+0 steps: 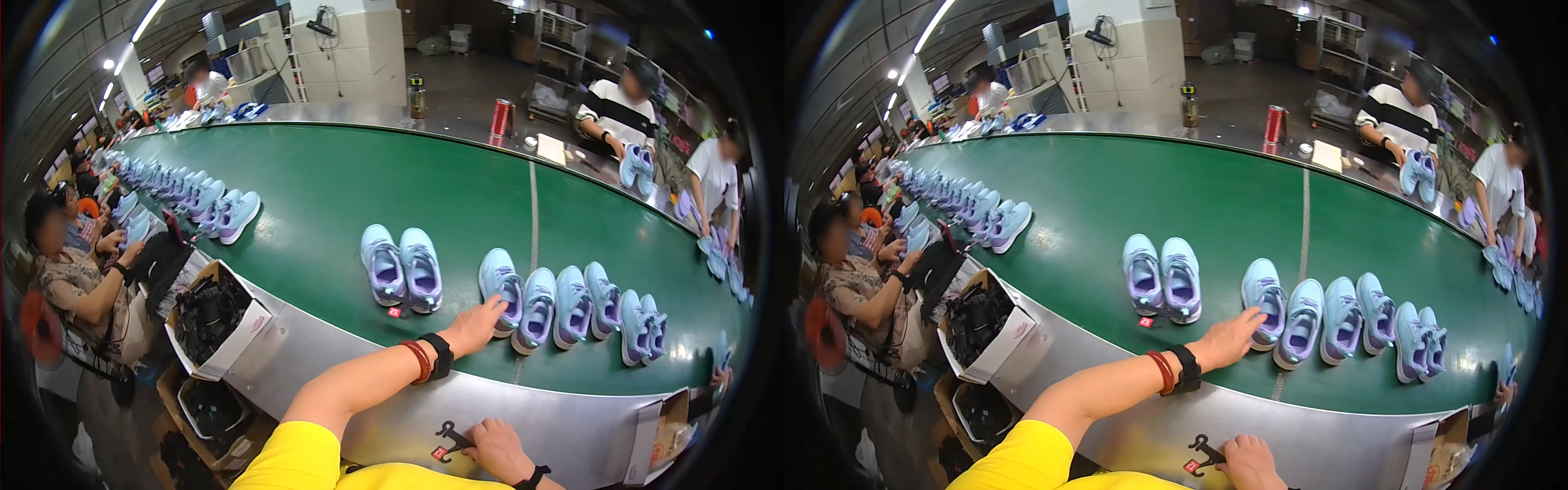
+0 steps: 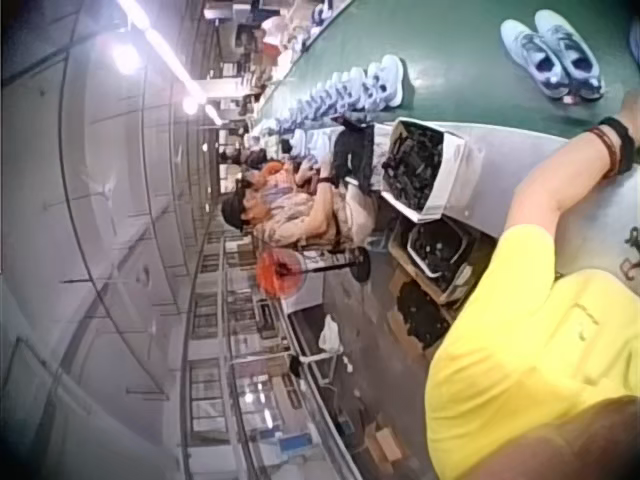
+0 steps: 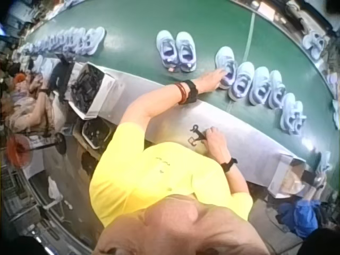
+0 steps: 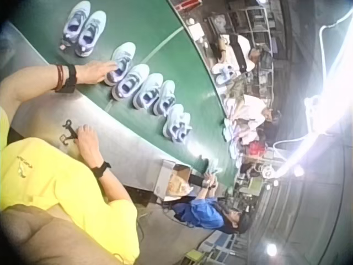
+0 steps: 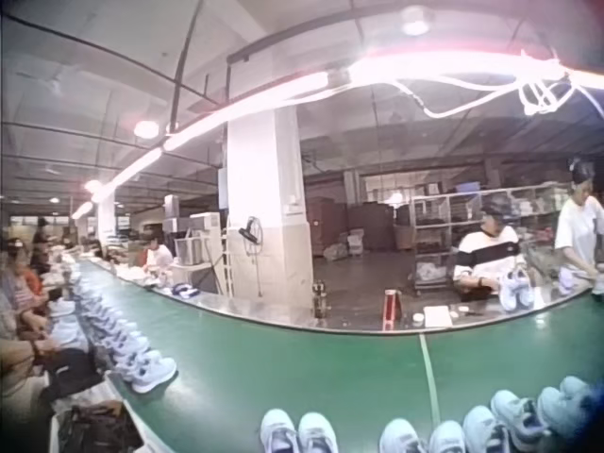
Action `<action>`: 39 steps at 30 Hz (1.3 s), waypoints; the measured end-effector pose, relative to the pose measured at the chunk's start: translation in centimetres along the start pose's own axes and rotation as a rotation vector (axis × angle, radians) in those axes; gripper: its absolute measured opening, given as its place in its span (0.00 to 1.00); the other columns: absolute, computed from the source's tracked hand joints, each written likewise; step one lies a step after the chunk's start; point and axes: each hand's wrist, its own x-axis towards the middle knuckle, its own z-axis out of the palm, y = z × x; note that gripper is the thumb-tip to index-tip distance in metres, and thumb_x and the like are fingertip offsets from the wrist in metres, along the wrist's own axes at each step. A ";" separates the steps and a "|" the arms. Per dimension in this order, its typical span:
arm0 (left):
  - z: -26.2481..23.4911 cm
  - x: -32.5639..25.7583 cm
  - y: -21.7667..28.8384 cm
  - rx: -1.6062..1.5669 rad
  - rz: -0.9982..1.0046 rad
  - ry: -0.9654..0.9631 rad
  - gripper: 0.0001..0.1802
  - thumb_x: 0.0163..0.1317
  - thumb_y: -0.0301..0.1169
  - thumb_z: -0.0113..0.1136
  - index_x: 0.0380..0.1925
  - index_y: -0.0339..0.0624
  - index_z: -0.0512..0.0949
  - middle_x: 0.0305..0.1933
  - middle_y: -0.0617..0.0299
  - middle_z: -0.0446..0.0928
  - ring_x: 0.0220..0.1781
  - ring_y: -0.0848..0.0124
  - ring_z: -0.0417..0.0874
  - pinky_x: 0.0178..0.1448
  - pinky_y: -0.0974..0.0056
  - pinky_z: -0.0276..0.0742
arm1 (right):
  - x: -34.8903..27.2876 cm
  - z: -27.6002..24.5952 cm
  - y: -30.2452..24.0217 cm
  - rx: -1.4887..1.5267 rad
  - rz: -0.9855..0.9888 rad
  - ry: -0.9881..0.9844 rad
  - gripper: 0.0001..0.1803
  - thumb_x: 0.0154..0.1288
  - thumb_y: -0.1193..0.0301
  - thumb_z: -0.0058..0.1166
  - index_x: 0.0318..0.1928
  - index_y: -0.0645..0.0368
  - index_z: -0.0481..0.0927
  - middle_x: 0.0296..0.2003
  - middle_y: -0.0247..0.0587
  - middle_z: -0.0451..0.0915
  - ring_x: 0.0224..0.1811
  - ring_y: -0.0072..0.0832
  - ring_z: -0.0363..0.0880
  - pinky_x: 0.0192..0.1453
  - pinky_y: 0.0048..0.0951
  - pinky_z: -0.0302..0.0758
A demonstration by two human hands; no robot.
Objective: The person attaches black plastic tags to pairs of light blue and purple sneakers moving along a green conveyor belt in a factory setting. The person picks up tags from a nearby box and clips them onto the shoes one by one as they pass by.
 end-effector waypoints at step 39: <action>0.3 -0.8 1.1 0.043 0.172 -0.023 0.08 0.50 0.22 0.61 0.31 0.41 0.74 0.34 0.57 0.75 0.35 0.55 0.79 0.36 0.56 0.76 | 5.5 -2.2 9.0 1.350 0.425 0.152 0.19 0.72 0.67 0.44 0.60 0.56 0.73 0.14 0.30 0.72 0.09 0.16 0.62 0.15 0.19 0.62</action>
